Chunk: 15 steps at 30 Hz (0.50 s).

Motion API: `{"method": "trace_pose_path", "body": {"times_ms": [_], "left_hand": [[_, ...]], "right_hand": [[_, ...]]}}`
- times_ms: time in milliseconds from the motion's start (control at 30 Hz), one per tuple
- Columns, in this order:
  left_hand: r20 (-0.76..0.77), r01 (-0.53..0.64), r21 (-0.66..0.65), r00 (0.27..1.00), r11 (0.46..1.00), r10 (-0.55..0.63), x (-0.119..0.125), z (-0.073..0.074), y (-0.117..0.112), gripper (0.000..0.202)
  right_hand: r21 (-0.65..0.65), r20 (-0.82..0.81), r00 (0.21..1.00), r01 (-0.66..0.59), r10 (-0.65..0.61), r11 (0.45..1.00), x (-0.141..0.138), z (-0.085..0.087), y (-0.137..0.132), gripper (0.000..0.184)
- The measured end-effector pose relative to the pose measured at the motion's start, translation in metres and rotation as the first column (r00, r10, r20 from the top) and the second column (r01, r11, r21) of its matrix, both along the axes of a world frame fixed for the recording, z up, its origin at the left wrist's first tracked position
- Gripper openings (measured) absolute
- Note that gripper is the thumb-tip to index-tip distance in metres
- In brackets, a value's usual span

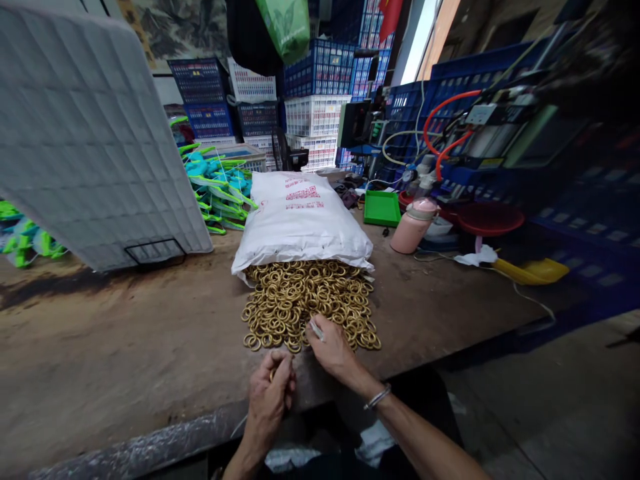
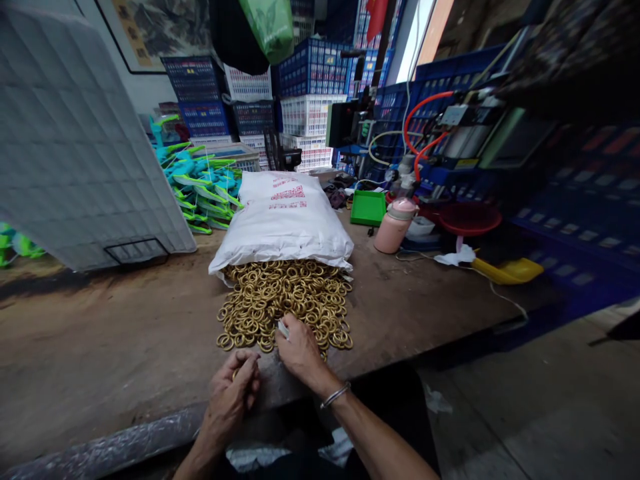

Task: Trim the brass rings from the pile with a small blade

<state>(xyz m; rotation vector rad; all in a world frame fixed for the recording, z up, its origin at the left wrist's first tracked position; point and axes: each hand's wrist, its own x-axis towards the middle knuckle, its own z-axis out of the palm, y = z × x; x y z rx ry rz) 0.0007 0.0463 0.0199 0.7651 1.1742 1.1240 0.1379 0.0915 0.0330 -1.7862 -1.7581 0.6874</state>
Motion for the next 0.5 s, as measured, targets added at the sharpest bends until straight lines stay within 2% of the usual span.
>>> {"method": "trace_pose_path", "body": {"times_ms": [67,167,267,367,433,500], "left_hand": [[-0.189,-0.017,0.186,0.981,0.982,0.052,0.002,0.0,0.0,0.021],[-0.307,0.068,0.388,0.95,0.919,0.059,0.003,0.003,0.0,0.021],[-0.342,0.141,0.437,0.94,0.888,0.02,0.001,0.002,0.001,0.022],[-0.367,0.195,0.443,0.93,0.875,-0.022,-0.001,-0.001,0.001,0.024],[-0.375,0.22,0.44,0.926,0.871,-0.044,-0.003,-0.002,0.0,0.024],[-0.368,0.208,0.442,0.929,0.873,-0.035,-0.003,0.001,-0.001,0.02]], "right_hand": [[-0.078,-0.197,0.98,-0.022,0.006,0.997,0.0,0.002,-0.002,0.012],[-0.216,-0.492,0.871,-0.109,-0.012,0.97,0.0,0.005,-0.009,0.008],[-0.407,-0.709,0.691,-0.234,-0.143,0.883,0.001,0.011,-0.016,0.01],[-0.507,-0.793,0.544,-0.337,-0.276,0.793,0.003,0.016,-0.021,0.016],[-0.516,-0.815,0.493,-0.377,-0.304,0.769,0.004,0.017,-0.023,0.02],[-0.504,-0.823,0.491,-0.394,-0.288,0.769,0.003,0.017,-0.026,0.02]]}}
